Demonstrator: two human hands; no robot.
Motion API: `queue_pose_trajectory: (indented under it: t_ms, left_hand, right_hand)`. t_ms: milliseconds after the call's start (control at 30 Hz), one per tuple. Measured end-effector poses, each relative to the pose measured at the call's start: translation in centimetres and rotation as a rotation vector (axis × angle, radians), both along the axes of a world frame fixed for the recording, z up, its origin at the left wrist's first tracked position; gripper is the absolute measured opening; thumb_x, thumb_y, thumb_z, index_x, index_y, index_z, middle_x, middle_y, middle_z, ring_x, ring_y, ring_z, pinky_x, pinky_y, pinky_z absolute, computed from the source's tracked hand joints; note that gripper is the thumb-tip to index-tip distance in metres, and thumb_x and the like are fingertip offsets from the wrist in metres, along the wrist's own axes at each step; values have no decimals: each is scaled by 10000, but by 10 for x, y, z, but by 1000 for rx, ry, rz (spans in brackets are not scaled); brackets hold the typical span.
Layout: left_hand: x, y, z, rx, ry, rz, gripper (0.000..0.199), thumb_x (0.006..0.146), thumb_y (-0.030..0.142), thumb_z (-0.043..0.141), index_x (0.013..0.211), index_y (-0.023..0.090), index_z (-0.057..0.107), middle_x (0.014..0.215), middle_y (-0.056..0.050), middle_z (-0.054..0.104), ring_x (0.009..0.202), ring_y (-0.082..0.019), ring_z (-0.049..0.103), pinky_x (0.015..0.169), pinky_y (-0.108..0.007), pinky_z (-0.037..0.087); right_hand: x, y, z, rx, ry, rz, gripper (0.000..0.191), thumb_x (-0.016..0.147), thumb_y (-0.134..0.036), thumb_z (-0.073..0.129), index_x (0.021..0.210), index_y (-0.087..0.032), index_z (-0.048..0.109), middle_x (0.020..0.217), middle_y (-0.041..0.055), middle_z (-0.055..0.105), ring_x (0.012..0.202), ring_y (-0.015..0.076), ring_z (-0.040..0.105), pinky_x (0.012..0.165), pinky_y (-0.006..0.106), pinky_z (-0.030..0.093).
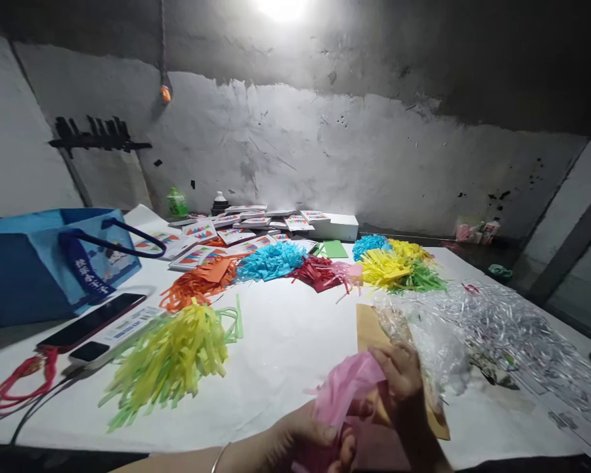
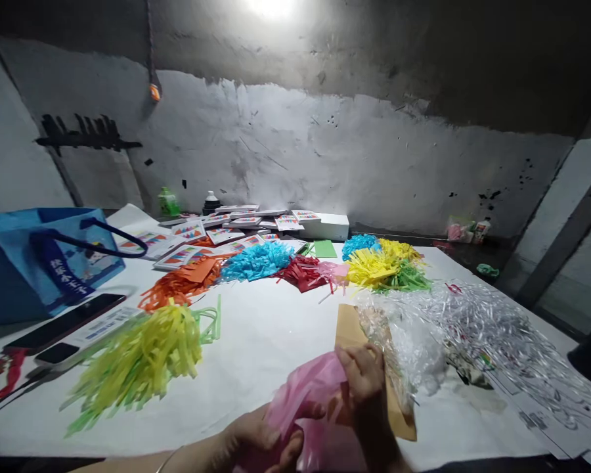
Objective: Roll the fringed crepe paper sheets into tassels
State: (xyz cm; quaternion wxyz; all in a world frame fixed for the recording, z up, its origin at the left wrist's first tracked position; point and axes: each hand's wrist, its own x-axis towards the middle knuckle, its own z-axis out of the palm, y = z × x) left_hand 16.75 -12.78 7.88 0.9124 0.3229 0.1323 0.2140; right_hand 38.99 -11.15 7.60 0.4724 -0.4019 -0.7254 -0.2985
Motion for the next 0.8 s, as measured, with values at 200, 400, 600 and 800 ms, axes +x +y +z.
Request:
queue_pose_trajectory:
  t_ms: [200,400,600,800]
  left_hand:
    - [-13,42,27,161,109,7,242,670,223,806,836,100,679,556,-12,614,392,-90,510,455,-215,510]
    - [-95,95,33,357,516,235,382,694,273,790,1049,179,682,581,31,596,410,-76,464,407,-152,395]
    - [-164,109,21,902,1048,717,347,614,382,788,937,257,756,817,-53,736,784,-299,685,654,-344,567]
    - [-120,69,-42,1604,983,373,726,754,306,751,1426,432,510,1473,-21,543,1309,-366,524,1094,-477,453]
  right_hand:
    - [63,-22,52,108,-91,-209,370,929,-75,531,1269,-181,630,930,94,617,887,266,595,913,494,445]
    - [-8,-21,-12,-88,-242,-95,422,903,34,405,1218,-113,645,965,117,680,947,276,644,942,476,475]
    - [-85,4,-91,-334,-159,129,286,857,-45,547,1081,-152,688,1167,91,722,1061,222,673,977,341,531]
    - [-96,6,-97,-466,-191,127,336,918,-203,583,1246,-157,639,1300,67,665,1182,221,634,1043,331,500]
